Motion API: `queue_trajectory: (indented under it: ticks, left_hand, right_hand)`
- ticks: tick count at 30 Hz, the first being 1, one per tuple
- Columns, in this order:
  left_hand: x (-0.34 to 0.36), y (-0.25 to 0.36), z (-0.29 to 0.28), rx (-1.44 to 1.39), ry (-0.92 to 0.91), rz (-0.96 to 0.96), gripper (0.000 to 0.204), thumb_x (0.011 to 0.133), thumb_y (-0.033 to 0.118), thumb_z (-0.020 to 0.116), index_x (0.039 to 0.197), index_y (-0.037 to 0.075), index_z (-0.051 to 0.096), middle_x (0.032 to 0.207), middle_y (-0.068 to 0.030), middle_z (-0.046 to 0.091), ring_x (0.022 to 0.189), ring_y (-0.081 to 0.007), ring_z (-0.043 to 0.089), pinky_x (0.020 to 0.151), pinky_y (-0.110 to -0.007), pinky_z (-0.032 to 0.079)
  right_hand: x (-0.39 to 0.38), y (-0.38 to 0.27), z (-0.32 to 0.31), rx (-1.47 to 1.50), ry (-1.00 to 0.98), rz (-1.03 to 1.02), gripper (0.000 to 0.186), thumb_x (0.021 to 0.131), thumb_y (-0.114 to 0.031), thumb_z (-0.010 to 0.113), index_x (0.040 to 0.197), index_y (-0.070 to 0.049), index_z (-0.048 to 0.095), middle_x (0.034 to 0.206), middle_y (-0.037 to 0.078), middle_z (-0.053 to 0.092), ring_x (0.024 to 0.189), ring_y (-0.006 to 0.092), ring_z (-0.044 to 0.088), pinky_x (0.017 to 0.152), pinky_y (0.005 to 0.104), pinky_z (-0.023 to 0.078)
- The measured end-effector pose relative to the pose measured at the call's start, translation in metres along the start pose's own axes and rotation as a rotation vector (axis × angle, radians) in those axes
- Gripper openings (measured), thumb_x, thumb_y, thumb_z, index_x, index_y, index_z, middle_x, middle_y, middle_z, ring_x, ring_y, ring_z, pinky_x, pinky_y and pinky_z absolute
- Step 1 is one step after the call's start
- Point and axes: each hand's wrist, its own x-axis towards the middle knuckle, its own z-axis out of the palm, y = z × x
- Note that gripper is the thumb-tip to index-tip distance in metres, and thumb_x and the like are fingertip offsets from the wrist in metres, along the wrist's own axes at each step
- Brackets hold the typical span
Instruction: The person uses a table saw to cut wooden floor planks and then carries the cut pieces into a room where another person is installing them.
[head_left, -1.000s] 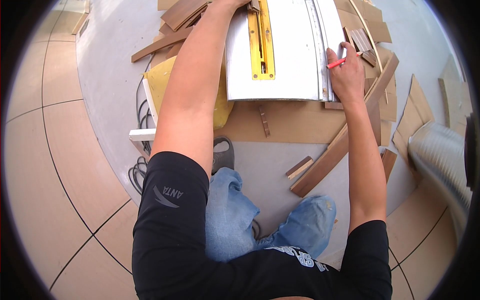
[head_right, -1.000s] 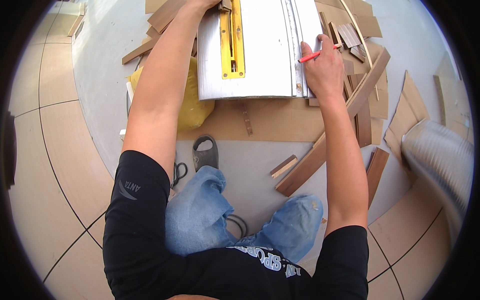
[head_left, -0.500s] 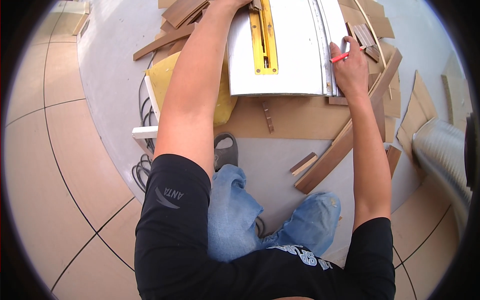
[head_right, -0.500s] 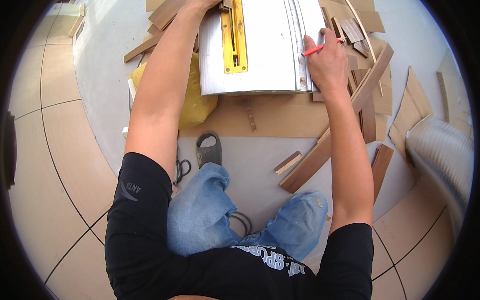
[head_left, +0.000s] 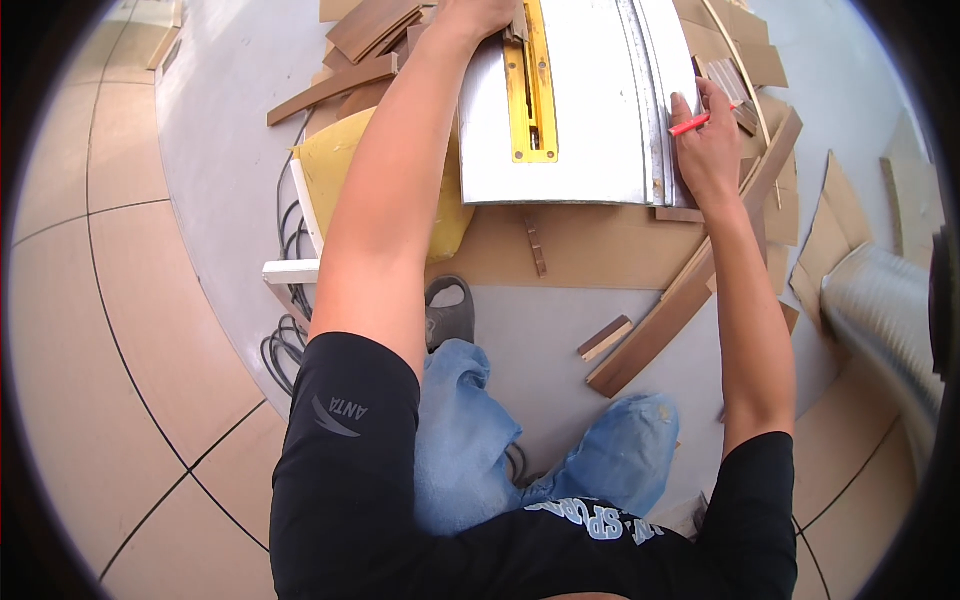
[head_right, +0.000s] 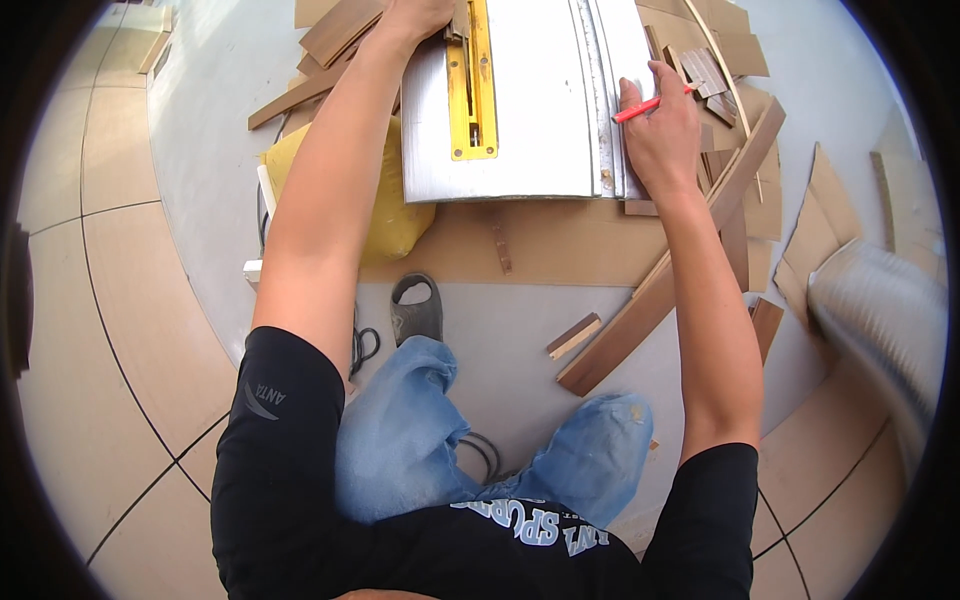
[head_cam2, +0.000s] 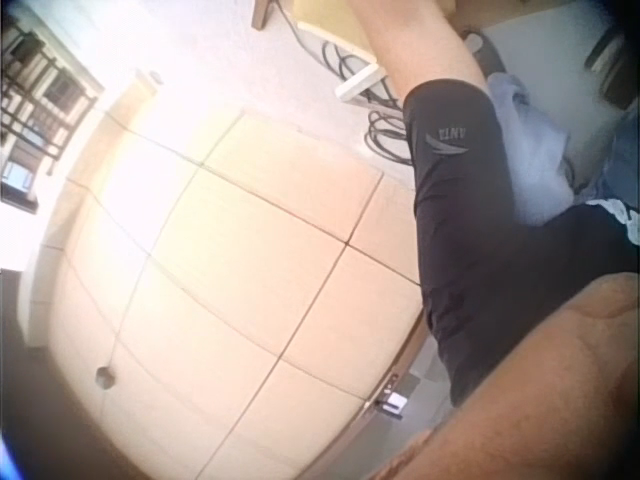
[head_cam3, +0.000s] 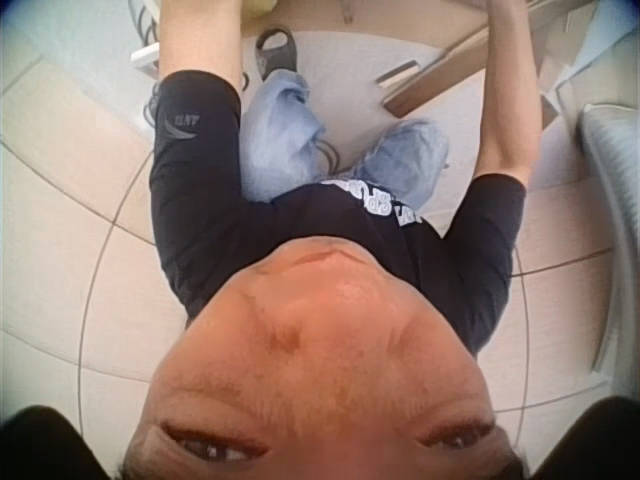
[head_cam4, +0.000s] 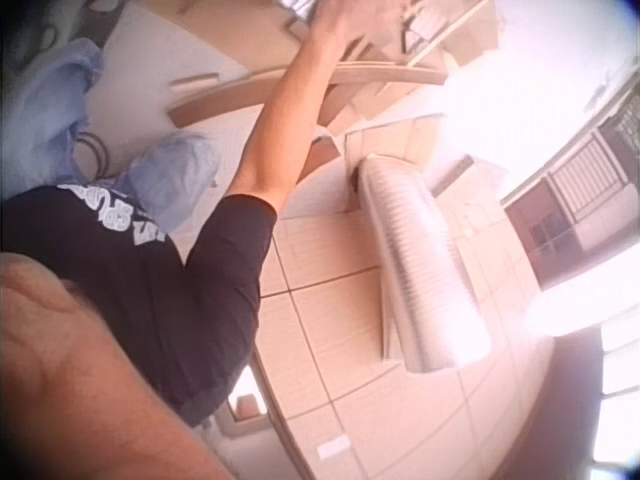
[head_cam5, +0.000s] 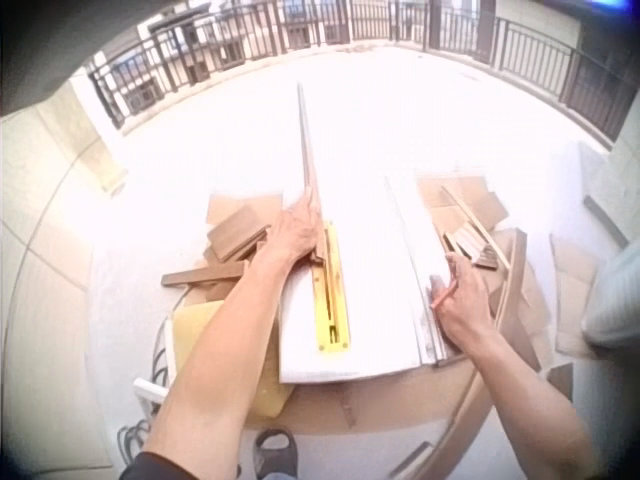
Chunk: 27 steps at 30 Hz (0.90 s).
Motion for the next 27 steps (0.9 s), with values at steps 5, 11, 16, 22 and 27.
queue_trajectory:
  ticks: [5, 11, 16, 22, 27]
  left_hand:
    - [-0.015, 0.015, -0.014, 0.032, 0.021, -0.136, 0.047, 0.106, 0.043, 0.036, 0.14, 0.014, 0.053, 0.124, -0.0286, 0.067, 0.116, -0.0515, 0.061, 0.101, -0.059, 0.048]
    - [-0.009, 0.025, -0.007, 0.036, 0.033, -0.103, 0.046, 0.106, 0.037, 0.038, 0.142, 0.011, 0.05, 0.12, -0.0279, 0.068, 0.112, -0.0494, 0.064, 0.099, -0.058, 0.049]
    - [-0.02, 0.031, -0.015, 0.005, 0.021, -0.083, 0.047, 0.107, 0.032, 0.039, 0.146, 0.007, 0.047, 0.121, -0.0293, 0.067, 0.114, -0.0488, 0.063, 0.1, -0.056, 0.049]
    - [-0.024, 0.034, -0.017, -0.026, -0.018, -0.088, 0.047, 0.109, 0.034, 0.036, 0.145, 0.006, 0.049, 0.124, -0.0298, 0.066, 0.116, -0.0489, 0.062, 0.102, -0.055, 0.048]
    - [-0.033, 0.035, -0.012, -0.074, 0.028, -0.076, 0.051, 0.11, 0.036, 0.033, 0.145, 0.004, 0.05, 0.126, -0.0305, 0.065, 0.118, -0.0479, 0.061, 0.102, -0.054, 0.048]
  right_hand:
    - [0.118, -0.048, 0.02, 0.434, -0.06, -0.18, 0.042, 0.103, -0.033, 0.068, 0.13, -0.001, 0.062, 0.113, 0.012, 0.072, 0.104, 0.0188, 0.067, 0.092, 0.0306, 0.053]
    - [0.26, -0.126, 0.119, 0.078, -0.094, -0.297, 0.066, 0.098, -0.053, 0.064, 0.132, 0.004, 0.061, 0.122, 0.029, 0.068, 0.12, 0.0415, 0.064, 0.101, 0.0455, 0.052]
    - [0.273, -0.159, 0.181, 0.128, -0.216, -0.141, 0.064, 0.098, -0.055, 0.063, 0.125, 0.003, 0.063, 0.122, 0.03, 0.068, 0.12, 0.0434, 0.063, 0.1, 0.0479, 0.053]
    - [0.262, -0.142, 0.201, 0.13, -0.172, -0.135, 0.049, 0.102, -0.047, 0.052, 0.12, -0.003, 0.064, 0.124, 0.027, 0.068, 0.119, 0.0459, 0.063, 0.1, 0.0516, 0.052]
    - [0.248, -0.14, 0.194, 0.064, -0.132, -0.18, 0.05, 0.103, -0.048, 0.047, 0.125, -0.007, 0.062, 0.124, 0.026, 0.069, 0.119, 0.0448, 0.064, 0.102, 0.053, 0.05]
